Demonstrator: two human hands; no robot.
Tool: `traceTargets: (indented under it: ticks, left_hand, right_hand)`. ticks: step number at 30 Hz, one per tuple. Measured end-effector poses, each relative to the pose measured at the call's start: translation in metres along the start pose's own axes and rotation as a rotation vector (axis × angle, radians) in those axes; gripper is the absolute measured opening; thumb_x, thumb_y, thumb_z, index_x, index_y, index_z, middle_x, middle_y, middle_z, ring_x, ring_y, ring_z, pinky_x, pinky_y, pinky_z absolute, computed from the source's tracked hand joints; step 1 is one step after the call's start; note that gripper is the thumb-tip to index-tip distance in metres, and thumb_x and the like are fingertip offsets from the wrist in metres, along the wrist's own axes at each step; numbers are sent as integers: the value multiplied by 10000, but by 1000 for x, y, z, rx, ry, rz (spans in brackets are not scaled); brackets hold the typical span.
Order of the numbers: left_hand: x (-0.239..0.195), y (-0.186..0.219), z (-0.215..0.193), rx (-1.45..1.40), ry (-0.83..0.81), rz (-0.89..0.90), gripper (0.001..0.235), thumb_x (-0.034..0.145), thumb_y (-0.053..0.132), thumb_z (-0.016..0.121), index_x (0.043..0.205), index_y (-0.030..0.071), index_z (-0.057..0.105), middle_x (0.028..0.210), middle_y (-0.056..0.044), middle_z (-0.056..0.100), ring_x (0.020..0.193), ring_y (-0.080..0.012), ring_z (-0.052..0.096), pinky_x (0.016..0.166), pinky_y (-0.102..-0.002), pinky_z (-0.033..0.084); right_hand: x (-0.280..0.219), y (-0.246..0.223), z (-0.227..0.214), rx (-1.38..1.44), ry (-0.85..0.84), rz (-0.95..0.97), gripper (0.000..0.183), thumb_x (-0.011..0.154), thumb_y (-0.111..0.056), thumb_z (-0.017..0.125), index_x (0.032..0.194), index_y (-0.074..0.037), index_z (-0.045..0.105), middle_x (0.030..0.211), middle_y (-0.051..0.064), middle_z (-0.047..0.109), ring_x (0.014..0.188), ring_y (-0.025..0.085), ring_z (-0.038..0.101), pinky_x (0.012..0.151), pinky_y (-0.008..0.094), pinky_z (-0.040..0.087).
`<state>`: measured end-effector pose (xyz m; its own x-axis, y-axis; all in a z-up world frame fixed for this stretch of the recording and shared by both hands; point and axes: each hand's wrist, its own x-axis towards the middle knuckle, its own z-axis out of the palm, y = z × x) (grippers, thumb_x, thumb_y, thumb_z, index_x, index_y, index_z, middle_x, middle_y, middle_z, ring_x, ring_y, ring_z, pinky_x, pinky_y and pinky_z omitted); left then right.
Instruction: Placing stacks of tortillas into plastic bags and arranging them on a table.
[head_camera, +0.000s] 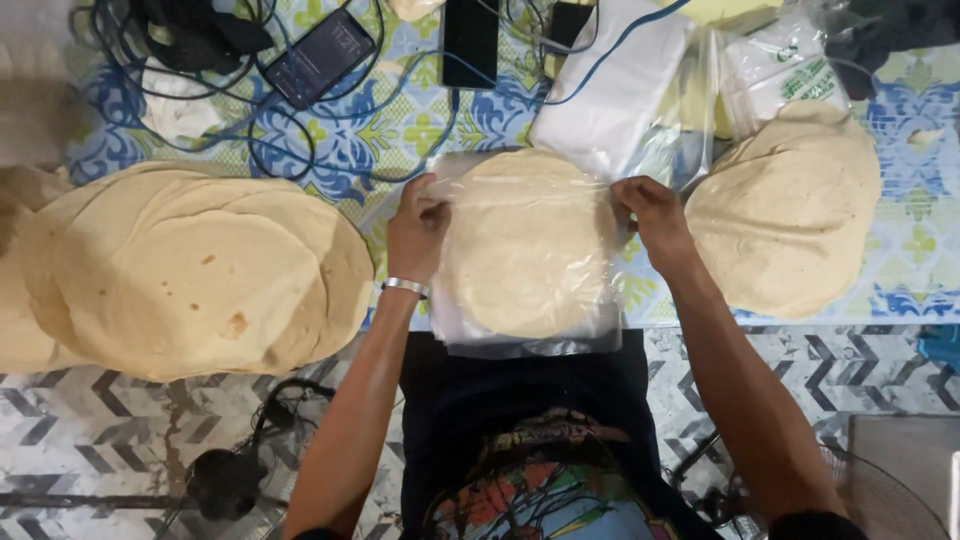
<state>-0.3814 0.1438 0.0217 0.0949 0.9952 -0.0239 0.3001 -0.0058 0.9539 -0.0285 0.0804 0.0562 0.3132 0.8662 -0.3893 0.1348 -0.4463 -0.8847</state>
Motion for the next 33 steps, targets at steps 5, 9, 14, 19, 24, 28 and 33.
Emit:
traceTargets:
  ticks: [5,9,14,19,24,28,33]
  left_hand:
    - [7,3,7,91,117,34,489,943,132,711,1390,137,513,910,-104,778,771,-257,763,685,-365,584]
    - [15,-5,12,125,160,51,478,944,136,720,1377,139,519,890,-113,772,753,-263,751,675,-373,577]
    - [18,11,13,67,154,-58,492,931,168,730,1379,121,532,942,-125,770,837,-253,756,743,-380,574]
    - [-33,15,10,170,307,319,445,953,110,730,1351,7,559,1313,-214,637,1189,-356,613,1031,-444,486]
    - [-113,72,8,100,212,131,310,962,70,644,1267,12,630,1247,-152,650,1121,-308,616,972,-404,504]
    - [-140,96,25,45,89,114,265,964,31,615,1227,4,620,1237,-151,645,1101,-290,624,975,-384,508]
    - [-145,124,39,20,42,159,260,946,1,608,1205,3,627,1214,-155,652,1100,-289,636,981,-378,506]
  right_hand:
    - [24,3,5,274,-45,-4,158,956,-216,682,1013,-74,722,897,-38,702,811,81,649,735,260,519]
    - [34,10,6,253,-32,-89,180,981,-203,694,1049,-39,722,920,-38,700,820,61,615,732,240,483]
    - [47,21,3,92,17,-136,197,1016,-197,681,1057,-13,738,828,-34,644,760,57,545,684,231,436]
    - [-23,-1,-20,-321,276,-432,249,1004,-184,668,1229,-81,694,928,68,636,843,155,566,712,293,459]
    - [-60,23,-54,-1038,706,-477,374,846,-294,804,1145,-92,703,1143,169,641,1078,393,552,848,531,440]
    - [-66,45,-69,-1089,723,-365,320,836,-266,757,1124,-142,695,1111,123,635,1092,371,538,893,553,423]
    - [-53,92,-142,-410,717,-382,281,954,-178,580,1220,-100,622,1076,92,646,997,265,632,817,402,498]
